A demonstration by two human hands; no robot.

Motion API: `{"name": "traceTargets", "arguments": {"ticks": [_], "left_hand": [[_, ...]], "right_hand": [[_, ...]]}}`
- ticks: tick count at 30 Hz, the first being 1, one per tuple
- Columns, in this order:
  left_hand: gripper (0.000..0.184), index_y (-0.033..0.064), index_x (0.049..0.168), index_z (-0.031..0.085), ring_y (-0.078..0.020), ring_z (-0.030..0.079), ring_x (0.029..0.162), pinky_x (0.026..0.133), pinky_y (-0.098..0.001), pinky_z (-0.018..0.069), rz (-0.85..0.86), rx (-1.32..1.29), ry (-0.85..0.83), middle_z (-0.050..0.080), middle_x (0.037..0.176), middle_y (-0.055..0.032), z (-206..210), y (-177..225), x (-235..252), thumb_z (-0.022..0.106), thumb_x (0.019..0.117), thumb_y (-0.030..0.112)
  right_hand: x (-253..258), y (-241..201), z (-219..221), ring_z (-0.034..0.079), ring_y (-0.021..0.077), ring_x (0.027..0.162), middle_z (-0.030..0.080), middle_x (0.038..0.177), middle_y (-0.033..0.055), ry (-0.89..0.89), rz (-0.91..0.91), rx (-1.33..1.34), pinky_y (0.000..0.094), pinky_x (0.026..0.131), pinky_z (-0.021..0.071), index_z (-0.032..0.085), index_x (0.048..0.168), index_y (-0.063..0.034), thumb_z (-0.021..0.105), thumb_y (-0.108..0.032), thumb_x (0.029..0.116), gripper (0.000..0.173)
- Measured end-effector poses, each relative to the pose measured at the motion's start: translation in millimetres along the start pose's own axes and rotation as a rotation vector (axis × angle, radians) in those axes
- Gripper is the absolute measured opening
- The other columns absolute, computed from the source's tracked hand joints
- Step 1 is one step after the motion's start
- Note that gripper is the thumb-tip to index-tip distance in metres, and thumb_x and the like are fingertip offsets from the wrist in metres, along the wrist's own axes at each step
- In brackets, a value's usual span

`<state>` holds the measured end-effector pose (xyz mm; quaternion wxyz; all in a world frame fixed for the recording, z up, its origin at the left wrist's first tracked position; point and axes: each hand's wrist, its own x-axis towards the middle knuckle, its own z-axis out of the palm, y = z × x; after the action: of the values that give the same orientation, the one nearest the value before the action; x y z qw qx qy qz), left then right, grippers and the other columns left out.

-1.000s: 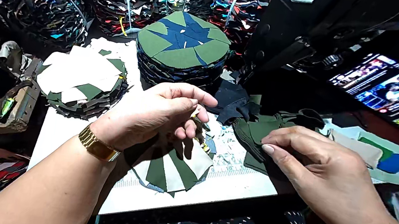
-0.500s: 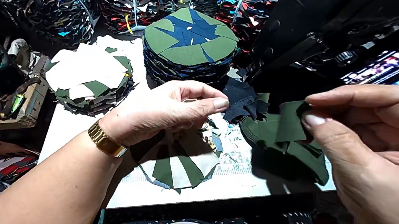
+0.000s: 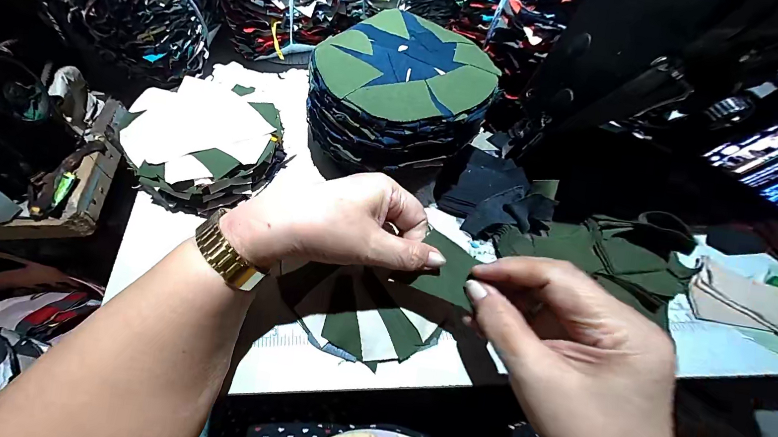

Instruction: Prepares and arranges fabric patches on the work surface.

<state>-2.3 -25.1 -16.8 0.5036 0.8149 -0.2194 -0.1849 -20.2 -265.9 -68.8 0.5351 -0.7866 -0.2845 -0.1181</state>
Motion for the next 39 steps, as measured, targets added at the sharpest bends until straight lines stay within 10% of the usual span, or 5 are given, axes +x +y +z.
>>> {"name": "traceTargets", "arguments": {"ticks": [11,18,23,29,39], "left_hand": [[0.026,0.0155,0.081,0.069,-0.0084,0.057,0.064,0.06,-0.0326,0.0478,-0.177,0.614,0.126,0.06,0.069,0.0047,10.9,6.8,1.0,0.078,0.0912,0.038],[0.021,0.0027,0.123,0.055,-0.0057,0.057,0.065,0.056,-0.0184,0.0463,0.005,-0.217,0.214,0.063,0.086,-0.0032,8.2,6.5,-1.3,0.046,0.1043,0.008],[0.048,0.0077,0.146,0.034,-0.0177,0.071,0.085,0.077,-0.0311,0.0599,-0.088,-0.728,0.117,0.068,0.112,-0.0145,12.4,17.3,-1.0,0.029,0.0993,0.002],[0.062,0.0075,0.158,0.017,-0.0314,0.067,0.117,0.103,-0.0445,0.0537,0.01,-0.839,0.04,0.062,0.132,-0.0251,20.5,11.1,3.4,0.03,0.0986,-0.007],[0.07,0.0214,0.164,0.015,-0.0122,0.065,0.092,0.079,-0.0299,0.0568,-0.054,-0.842,0.032,0.061,0.121,-0.0106,27.7,12.3,7.1,0.036,0.0992,0.003]], "right_hand": [[7.7,8.1,1.2,0.056,0.007,0.07,0.057,0.086,0.0008,-0.157,-0.193,-0.456,0.0212,0.056,0.0478,0.078,0.098,-0.0094,0.06,-0.015,0.0935,0.019],[17.9,5.1,-8.2,0.059,0.0057,0.08,0.062,0.095,0.0032,-0.151,-0.258,-0.349,0.019,0.066,0.051,0.077,0.101,-0.0066,0.061,-0.012,0.0939,0.018],[12.1,19.9,3.1,0.058,0.0089,0.083,0.058,0.093,-0.0013,-0.244,-0.247,-0.401,0.0252,0.067,0.0512,0.078,0.096,-0.0126,0.059,-0.021,0.0939,0.022],[27.6,10.5,-25.0,0.062,0.0019,0.086,0.066,0.1,-0.0004,0.018,-0.114,-0.195,0.0168,0.072,0.053,0.075,0.104,-0.0075,0.059,-0.019,0.0986,0.02],[34.5,-1.9,-0.8,0.055,0.0181,0.106,0.064,0.109,0.0057,0.013,-0.342,-0.215,0.0359,0.091,0.0436,0.079,0.103,-0.0097,0.071,-0.021,0.0933,0.017]]}}
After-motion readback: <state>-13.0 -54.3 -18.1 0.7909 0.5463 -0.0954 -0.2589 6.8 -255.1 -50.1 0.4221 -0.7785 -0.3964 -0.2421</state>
